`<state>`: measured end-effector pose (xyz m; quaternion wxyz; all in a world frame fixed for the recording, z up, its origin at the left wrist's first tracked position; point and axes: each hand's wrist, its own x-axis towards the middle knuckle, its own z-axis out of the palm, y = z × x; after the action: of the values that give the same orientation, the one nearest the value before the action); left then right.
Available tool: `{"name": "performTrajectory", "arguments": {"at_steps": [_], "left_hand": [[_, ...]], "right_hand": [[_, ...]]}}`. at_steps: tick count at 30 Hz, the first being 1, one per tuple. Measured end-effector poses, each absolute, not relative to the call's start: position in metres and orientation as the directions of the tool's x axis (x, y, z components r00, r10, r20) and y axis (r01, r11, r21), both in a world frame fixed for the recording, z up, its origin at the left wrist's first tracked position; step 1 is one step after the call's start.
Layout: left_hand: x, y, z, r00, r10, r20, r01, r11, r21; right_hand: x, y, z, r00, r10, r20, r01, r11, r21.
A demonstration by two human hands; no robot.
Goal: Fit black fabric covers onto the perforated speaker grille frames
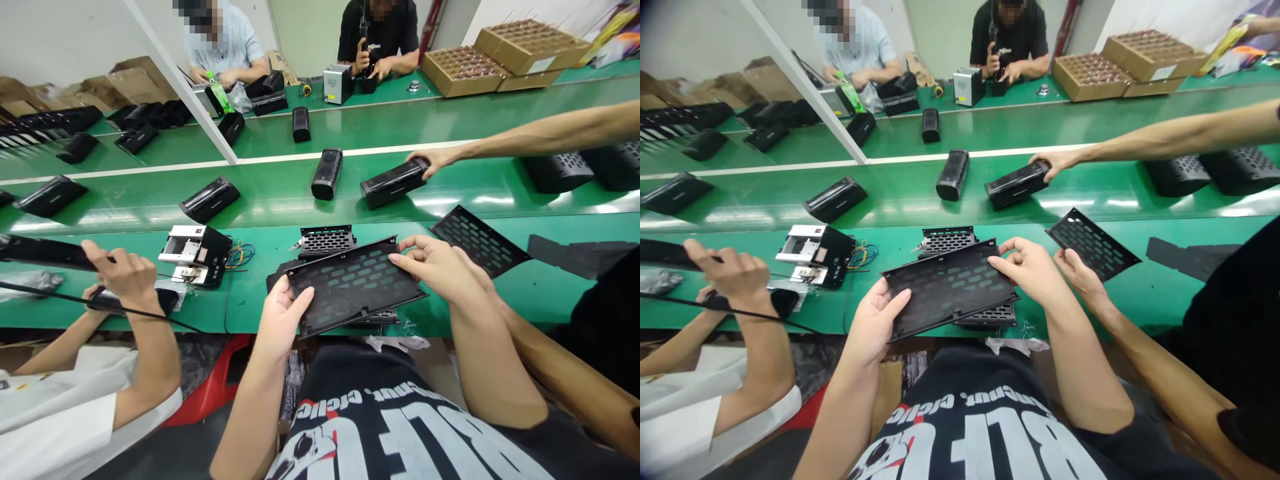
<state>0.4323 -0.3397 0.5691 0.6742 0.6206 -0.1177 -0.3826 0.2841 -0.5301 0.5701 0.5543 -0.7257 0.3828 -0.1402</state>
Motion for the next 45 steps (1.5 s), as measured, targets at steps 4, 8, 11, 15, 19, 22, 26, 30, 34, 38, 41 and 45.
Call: {"name": "performTrajectory", "arguments": {"at_steps": [4, 8, 11, 15, 19, 22, 26, 30, 34, 38, 41, 45], "left_hand": [[0.431, -0.34, 0.568, 0.666, -0.618, -0.417, 0.507, -0.034, 0.861], [0.429, -0.34, 0.564, 0.619, -0.581, -0.528, 0.634, -0.027, 0.773], [0.426, -0.34, 0.564, 0.595, -0.589, -0.546, 0.665, -0.02, 0.747], [0.424, -0.34, 0.569, 0.596, -0.602, -0.531, 0.653, -0.022, 0.757], [0.422, -0.338, 0.574, 0.622, -0.605, -0.497, 0.591, -0.054, 0.805], [0.42, -0.336, 0.578, 0.633, -0.609, -0.478, 0.564, -0.059, 0.823], [0.417, -0.334, 0.589, 0.657, -0.604, -0.452, 0.534, -0.051, 0.844], [0.414, -0.333, 0.603, 0.698, -0.596, -0.396, 0.487, -0.009, 0.873], [0.412, -0.332, 0.61, 0.716, -0.577, -0.393, 0.468, -0.022, 0.884], [0.411, -0.328, 0.607, 0.725, -0.574, -0.381, 0.462, -0.004, 0.887], [0.414, -0.329, 0.601, 0.722, -0.569, -0.393, 0.487, 0.015, 0.873], [0.426, -0.334, 0.587, 0.675, -0.55, -0.493, 0.559, -0.056, 0.828]], "right_hand": [[0.283, -0.531, 0.567, 0.666, -0.71, -0.23, -0.381, -0.059, -0.923], [0.283, -0.53, 0.564, 0.65, -0.717, -0.253, -0.381, -0.019, -0.925], [0.284, -0.529, 0.563, 0.639, -0.732, -0.236, -0.391, -0.045, -0.919], [0.284, -0.528, 0.562, 0.648, -0.735, -0.2, -0.387, -0.092, -0.918], [0.282, -0.526, 0.565, 0.647, -0.743, -0.171, -0.356, -0.097, -0.929], [0.279, -0.524, 0.57, 0.643, -0.751, -0.152, -0.326, -0.088, -0.941], [0.273, -0.52, 0.581, 0.642, -0.758, -0.11, -0.265, -0.084, -0.961], [0.268, -0.516, 0.592, 0.63, -0.775, -0.041, -0.197, -0.109, -0.974], [0.263, -0.513, 0.6, 0.603, -0.797, 0.001, -0.193, -0.147, -0.97], [0.262, -0.512, 0.603, 0.593, -0.805, 0.022, -0.198, -0.172, -0.965], [0.265, -0.515, 0.599, 0.58, -0.814, 0.011, -0.233, -0.179, -0.956], [0.264, -0.532, 0.579, 0.531, -0.845, -0.058, -0.295, -0.121, -0.948]]}}
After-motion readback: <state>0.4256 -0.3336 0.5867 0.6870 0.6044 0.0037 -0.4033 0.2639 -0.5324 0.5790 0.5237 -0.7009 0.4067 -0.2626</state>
